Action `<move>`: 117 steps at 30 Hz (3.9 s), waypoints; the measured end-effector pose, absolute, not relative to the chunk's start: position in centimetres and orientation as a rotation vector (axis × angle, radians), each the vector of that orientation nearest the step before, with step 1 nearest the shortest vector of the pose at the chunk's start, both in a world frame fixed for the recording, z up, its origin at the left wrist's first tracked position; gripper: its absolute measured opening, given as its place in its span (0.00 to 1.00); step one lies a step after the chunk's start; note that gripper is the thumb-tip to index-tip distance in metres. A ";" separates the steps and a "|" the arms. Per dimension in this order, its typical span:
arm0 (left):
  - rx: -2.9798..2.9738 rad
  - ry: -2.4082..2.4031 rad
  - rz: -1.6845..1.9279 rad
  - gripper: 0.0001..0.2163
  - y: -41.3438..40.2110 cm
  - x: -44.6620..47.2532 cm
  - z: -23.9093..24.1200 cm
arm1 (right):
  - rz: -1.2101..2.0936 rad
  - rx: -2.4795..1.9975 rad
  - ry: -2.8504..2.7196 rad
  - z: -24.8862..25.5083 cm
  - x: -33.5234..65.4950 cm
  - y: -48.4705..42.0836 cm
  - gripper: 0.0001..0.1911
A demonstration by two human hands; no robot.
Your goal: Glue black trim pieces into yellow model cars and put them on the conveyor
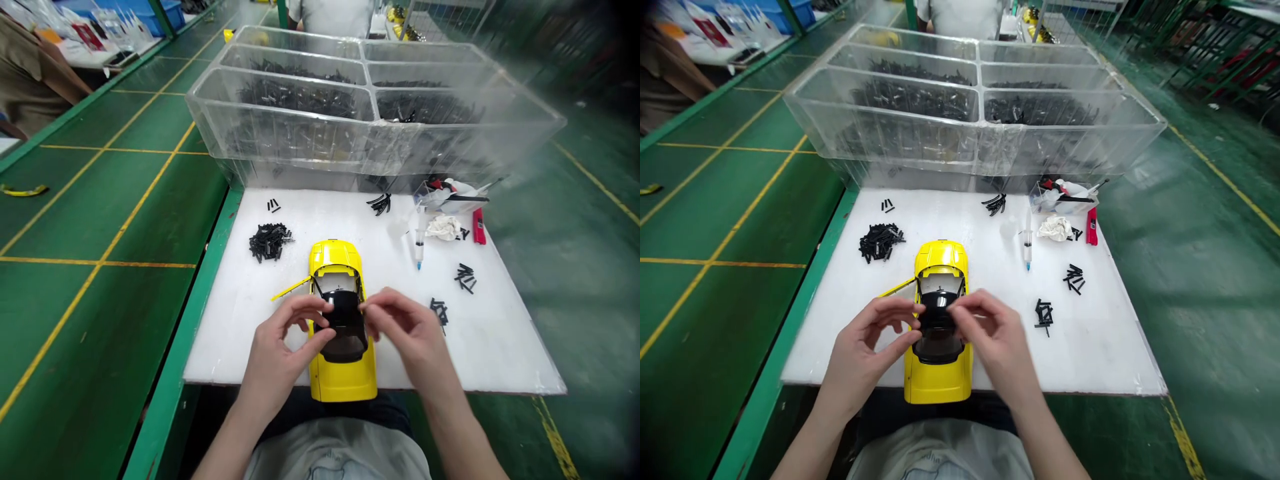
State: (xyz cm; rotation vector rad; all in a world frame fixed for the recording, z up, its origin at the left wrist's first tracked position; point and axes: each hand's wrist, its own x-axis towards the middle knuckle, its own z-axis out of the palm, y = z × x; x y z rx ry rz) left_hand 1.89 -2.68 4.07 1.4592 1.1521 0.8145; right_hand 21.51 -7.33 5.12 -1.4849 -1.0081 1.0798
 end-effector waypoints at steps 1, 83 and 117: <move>1.580 1.243 0.844 0.10 -2.0 1.4 3.9 | 0.937 -1.574 -1.038 4.9 22.8 -7.9 0.12; 1.776 1.293 0.857 0.03 -1.5 0.9 0.6 | 0.860 -1.533 -1.309 3.5 21.3 -7.2 0.11; 2.027 1.409 0.605 0.03 -0.7 2.5 -0.4 | 0.836 -1.522 -1.338 2.8 22.0 -7.3 0.11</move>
